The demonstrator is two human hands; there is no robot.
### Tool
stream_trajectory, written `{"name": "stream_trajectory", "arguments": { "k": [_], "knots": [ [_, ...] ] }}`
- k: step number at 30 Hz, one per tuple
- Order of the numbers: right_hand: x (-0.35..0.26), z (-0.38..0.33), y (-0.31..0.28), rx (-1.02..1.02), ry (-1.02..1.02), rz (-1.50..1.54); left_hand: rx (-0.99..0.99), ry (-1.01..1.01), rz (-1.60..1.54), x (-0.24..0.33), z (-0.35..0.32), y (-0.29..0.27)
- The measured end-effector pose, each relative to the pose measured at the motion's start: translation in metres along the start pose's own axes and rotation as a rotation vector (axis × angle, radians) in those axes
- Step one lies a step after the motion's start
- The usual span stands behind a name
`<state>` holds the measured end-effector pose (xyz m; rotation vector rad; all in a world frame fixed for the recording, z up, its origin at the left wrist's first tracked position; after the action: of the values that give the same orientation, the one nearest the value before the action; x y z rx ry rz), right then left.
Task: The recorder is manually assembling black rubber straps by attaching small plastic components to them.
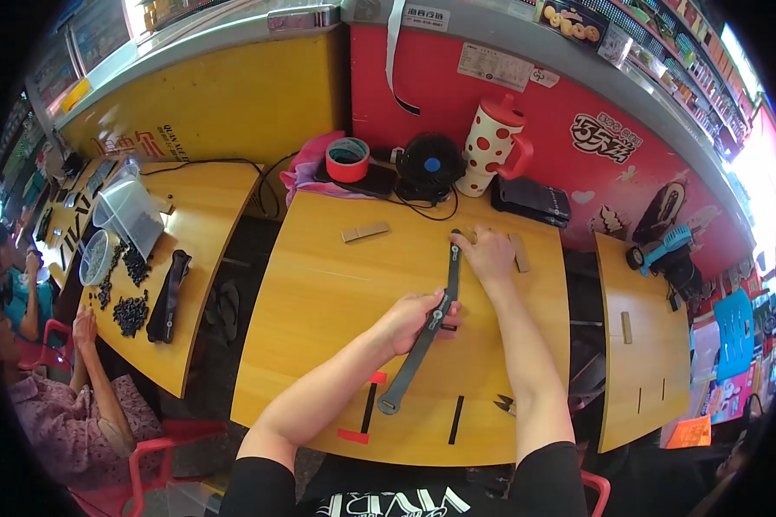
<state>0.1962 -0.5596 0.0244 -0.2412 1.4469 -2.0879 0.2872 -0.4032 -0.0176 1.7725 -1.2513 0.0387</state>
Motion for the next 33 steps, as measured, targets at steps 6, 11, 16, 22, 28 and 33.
{"name": "stream_trajectory", "arguments": {
  "k": [6, 11, 16, 22, 28, 33],
  "knots": [
    [0.004, 0.003, -0.003, 0.002, 0.047, 0.056, 0.041, -0.015, 0.028, 0.001, 0.003, -0.006],
    [0.038, -0.005, -0.014, 0.045, 0.08, 0.316, -0.045, 0.091, 0.112, 0.009, -0.022, 0.019],
    [-0.013, -0.06, -0.077, 0.039, 0.111, 0.974, -0.087, 0.215, 0.124, 0.004, -0.102, 0.045],
    [-0.128, -0.187, -0.177, 0.026, -0.088, 0.893, -0.266, 0.265, 0.063, -0.053, -0.165, 0.078],
    [-0.181, -0.242, -0.228, 0.177, -0.315, 0.446, -0.197, 0.314, 0.058, -0.094, -0.183, 0.08],
    [-0.188, -0.261, -0.245, 0.253, -0.338, 0.319, -0.205, 0.3, 0.067, -0.11, -0.191, 0.09]
  ]
}}
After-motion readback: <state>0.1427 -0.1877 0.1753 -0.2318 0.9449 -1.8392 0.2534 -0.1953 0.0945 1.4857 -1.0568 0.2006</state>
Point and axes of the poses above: each hand's wrist, its own z-axis towards the middle knuckle, its own y-axis out of the palm, x = y × z, the point moved 8 cm from there along z, towards the middle knuckle, and after that the axes turned 12 degrees about -y, right-handed, at the moved point
